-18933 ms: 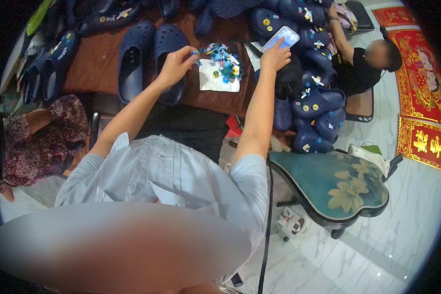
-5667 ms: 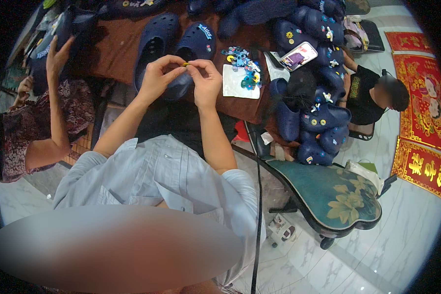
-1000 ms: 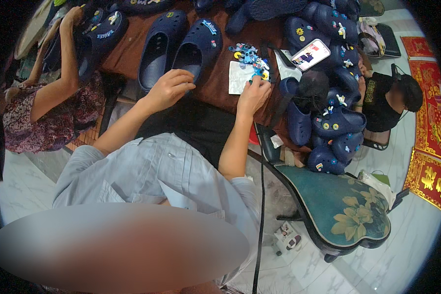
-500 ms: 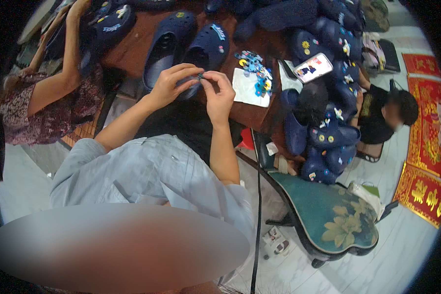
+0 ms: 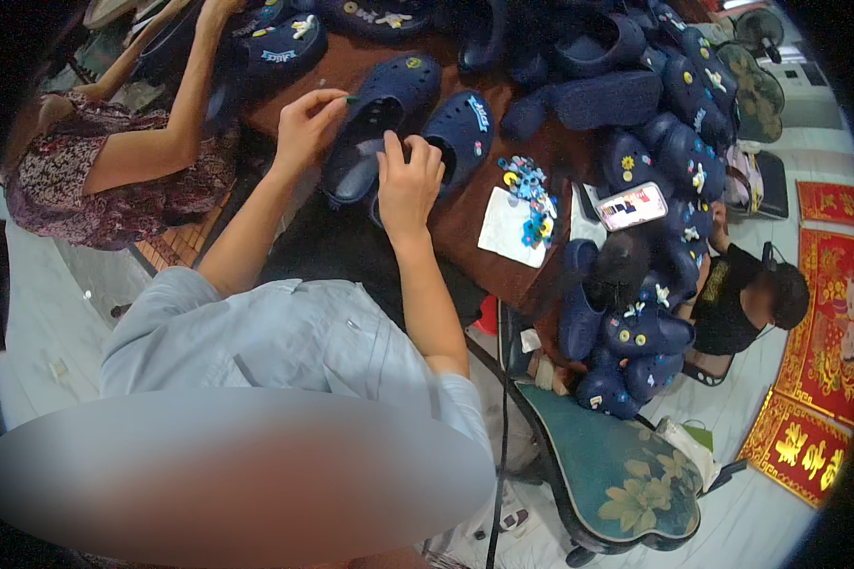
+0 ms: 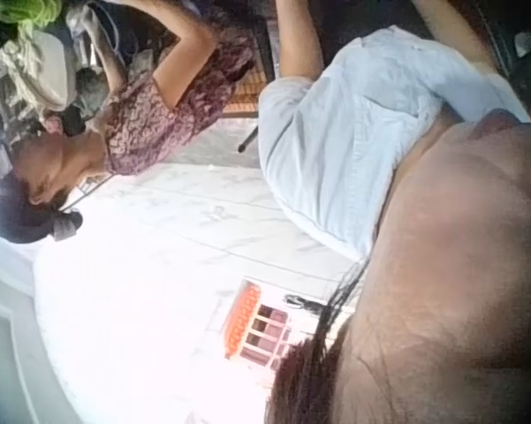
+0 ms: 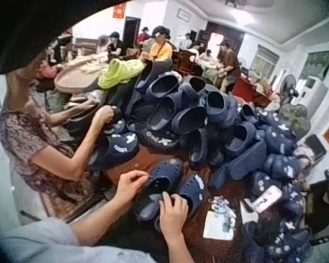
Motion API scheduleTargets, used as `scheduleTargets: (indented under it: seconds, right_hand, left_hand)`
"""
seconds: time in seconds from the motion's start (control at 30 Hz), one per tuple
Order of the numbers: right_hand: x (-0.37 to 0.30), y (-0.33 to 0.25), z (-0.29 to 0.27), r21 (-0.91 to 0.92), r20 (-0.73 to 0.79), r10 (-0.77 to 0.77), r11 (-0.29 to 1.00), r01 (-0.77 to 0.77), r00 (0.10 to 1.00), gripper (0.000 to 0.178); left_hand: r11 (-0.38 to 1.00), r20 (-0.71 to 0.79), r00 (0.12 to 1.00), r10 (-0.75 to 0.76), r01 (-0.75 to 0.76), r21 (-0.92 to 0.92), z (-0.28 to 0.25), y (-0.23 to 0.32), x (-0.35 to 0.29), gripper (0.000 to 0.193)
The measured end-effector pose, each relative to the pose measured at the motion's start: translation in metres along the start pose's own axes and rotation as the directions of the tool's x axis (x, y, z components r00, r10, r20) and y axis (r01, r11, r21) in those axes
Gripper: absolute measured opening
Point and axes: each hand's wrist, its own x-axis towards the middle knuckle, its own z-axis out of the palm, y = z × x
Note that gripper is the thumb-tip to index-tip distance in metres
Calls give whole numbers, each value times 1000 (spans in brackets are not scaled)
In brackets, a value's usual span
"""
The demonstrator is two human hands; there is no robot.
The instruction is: The person is stitching small decorative pieces onto blue shoes.
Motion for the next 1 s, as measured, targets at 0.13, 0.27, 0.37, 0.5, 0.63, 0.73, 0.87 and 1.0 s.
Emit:
scheduleTargets:
  seconds: [0.13,0.27,0.37,0.5,0.63,0.73,0.87,1.0]
  right_hand:
    - [0,6,19,-20,168,2,1000,1,986,25]
    - [-4,11,27,4,87,-12,1000,11,996,21]
    - [-4,14,29,13,102,3,1000,-5,995,21]
    - [-3,13,28,14,123,20,1000,-22,992,20]
    - [-1,12,27,23,131,16,1000,-19,991,20]
    - [0,11,26,17,142,21,1000,-24,990,20]
    - [0,10,26,0,153,31,1000,-32,988,22]
    - [-3,12,27,-12,149,32,999,-31,988,22]
  left_hand:
    - [973,-90,973,211,-201,112,4,-18,43,19]
    - [993,-9,998,-57,58,105,15,-35,69,19]
    - [963,-27,993,117,-107,248,24,-47,74,18]
    - [938,-29,971,236,-220,267,31,-55,76,17]
    - [877,45,937,347,-341,339,26,-56,76,15]
    - [791,142,884,446,-463,400,22,-55,72,14]
    - [661,282,823,493,-565,493,14,-52,73,19]
    - [588,358,790,497,-610,530,10,-48,75,24]
